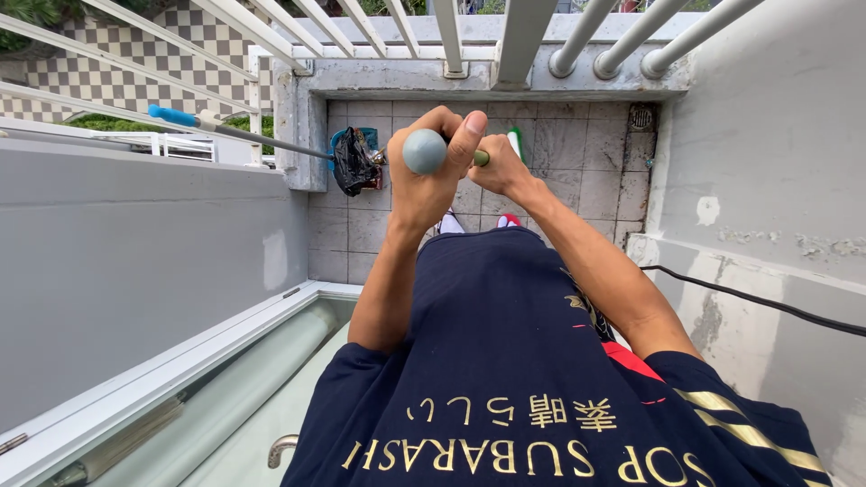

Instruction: Repairing the handle attachment of a cleaning tool on a balcony.

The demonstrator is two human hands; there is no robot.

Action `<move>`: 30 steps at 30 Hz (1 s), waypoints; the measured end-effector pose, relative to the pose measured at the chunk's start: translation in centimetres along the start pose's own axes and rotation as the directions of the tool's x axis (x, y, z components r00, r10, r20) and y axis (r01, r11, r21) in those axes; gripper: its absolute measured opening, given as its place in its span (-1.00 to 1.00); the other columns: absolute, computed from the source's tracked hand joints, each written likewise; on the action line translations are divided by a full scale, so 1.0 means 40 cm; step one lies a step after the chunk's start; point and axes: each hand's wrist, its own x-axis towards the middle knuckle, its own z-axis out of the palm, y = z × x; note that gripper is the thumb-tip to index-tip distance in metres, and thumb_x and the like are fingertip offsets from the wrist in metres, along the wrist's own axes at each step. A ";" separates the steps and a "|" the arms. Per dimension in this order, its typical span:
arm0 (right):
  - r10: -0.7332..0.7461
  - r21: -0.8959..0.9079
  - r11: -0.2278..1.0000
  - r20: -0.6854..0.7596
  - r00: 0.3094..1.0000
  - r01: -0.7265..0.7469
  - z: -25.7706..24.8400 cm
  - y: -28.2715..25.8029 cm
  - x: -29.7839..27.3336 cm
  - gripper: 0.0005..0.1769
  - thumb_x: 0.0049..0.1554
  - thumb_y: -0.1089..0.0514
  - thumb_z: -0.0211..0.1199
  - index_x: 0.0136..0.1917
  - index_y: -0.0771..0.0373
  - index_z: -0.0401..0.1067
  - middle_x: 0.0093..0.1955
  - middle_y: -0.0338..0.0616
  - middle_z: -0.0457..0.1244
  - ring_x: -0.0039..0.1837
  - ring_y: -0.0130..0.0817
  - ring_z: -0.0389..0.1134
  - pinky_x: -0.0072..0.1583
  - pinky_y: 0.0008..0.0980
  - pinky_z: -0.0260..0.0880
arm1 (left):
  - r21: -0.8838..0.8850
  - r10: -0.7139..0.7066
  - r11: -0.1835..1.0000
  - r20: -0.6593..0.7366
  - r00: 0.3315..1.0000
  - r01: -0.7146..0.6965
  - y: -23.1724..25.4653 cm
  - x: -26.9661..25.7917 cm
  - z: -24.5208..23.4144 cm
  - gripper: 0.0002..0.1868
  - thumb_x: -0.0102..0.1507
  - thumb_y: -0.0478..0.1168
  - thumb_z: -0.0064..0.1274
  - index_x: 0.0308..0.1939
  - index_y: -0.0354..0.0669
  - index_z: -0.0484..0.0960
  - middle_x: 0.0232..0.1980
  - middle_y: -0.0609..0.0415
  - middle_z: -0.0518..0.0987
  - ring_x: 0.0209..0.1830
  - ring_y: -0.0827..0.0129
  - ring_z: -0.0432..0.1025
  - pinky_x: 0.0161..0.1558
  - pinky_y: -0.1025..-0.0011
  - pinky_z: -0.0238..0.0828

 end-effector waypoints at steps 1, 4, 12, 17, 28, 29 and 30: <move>-0.064 0.047 0.997 -0.036 0.997 0.065 -0.011 0.008 -0.008 -0.78 -0.09 0.48 0.09 -0.30 0.34 0.54 -0.26 -0.08 0.43 -0.16 -0.30 0.49 -0.12 -0.30 0.49 | -0.021 -0.041 0.999 0.001 0.999 0.041 0.001 0.003 0.012 -0.58 0.39 -0.03 0.17 -0.47 -0.20 0.53 -0.55 0.25 0.44 -0.53 0.66 0.26 -0.49 0.57 0.14; -0.009 0.036 0.999 -0.034 0.999 0.011 -0.056 0.001 -0.041 -0.77 -0.10 0.48 0.09 -0.30 0.33 0.55 -0.25 -0.03 0.45 -0.14 -0.29 0.50 -0.08 -0.32 0.50 | -0.086 -0.047 0.995 0.036 0.998 0.050 -0.030 -0.002 0.052 -0.57 0.39 -0.02 0.17 -0.47 -0.21 0.51 -0.54 0.24 0.43 -0.52 0.65 0.26 -0.49 0.56 0.17; 0.017 -0.087 0.996 -0.045 0.999 -0.021 -0.077 0.115 -0.089 -0.94 -0.05 0.45 0.17 -0.29 0.40 0.44 -0.34 0.01 0.36 -0.24 -0.21 0.42 -0.19 -0.23 0.39 | -0.034 -0.054 0.998 0.111 0.992 0.058 -0.063 -0.027 0.124 -0.58 0.39 -0.04 0.16 -0.46 -0.22 0.52 -0.53 0.27 0.42 -0.49 0.67 0.20 -0.47 0.53 0.13; -0.004 -0.046 0.999 -0.061 0.998 0.002 -0.070 0.119 -0.096 -0.94 -0.06 0.45 0.14 -0.30 0.40 0.40 -0.36 -0.01 0.34 -0.25 -0.22 0.40 -0.21 -0.23 0.36 | -0.012 -0.062 0.998 0.151 0.987 0.065 -0.051 -0.023 0.129 -0.57 0.39 -0.04 0.16 -0.47 -0.23 0.52 -0.54 0.29 0.36 -0.50 0.66 0.19 -0.48 0.52 0.10; 0.011 0.001 1.000 -0.130 0.991 -0.011 -0.005 0.059 -0.040 -0.85 0.05 0.38 0.18 -0.28 0.31 0.55 -0.27 -0.02 0.43 -0.19 -0.23 0.49 -0.14 -0.28 0.47 | 0.017 -0.045 0.999 0.148 0.988 0.043 -0.081 0.017 0.043 -0.58 0.38 -0.05 0.17 -0.50 -0.20 0.53 -0.57 0.27 0.37 -0.55 0.66 0.20 -0.51 0.54 0.09; 0.012 0.002 1.000 -0.135 0.991 -0.012 0.009 0.053 -0.033 -0.85 0.05 0.38 0.18 -0.28 0.31 0.55 -0.27 -0.02 0.43 -0.19 -0.23 0.49 -0.14 -0.28 0.47 | 0.017 -0.044 0.999 0.153 0.987 0.042 -0.082 0.019 0.027 -0.58 0.38 -0.05 0.17 -0.50 -0.20 0.53 -0.57 0.27 0.37 -0.55 0.66 0.20 -0.51 0.54 0.09; 0.029 0.001 1.000 -0.143 0.989 -0.029 0.025 0.048 -0.026 -0.85 0.06 0.37 0.18 -0.29 0.32 0.54 -0.27 -0.01 0.43 -0.20 -0.21 0.49 -0.15 -0.26 0.46 | 0.024 -0.045 0.999 0.161 0.986 0.042 -0.082 0.021 0.009 -0.57 0.38 -0.05 0.17 -0.51 -0.19 0.52 -0.58 0.27 0.38 -0.56 0.66 0.20 -0.51 0.54 0.09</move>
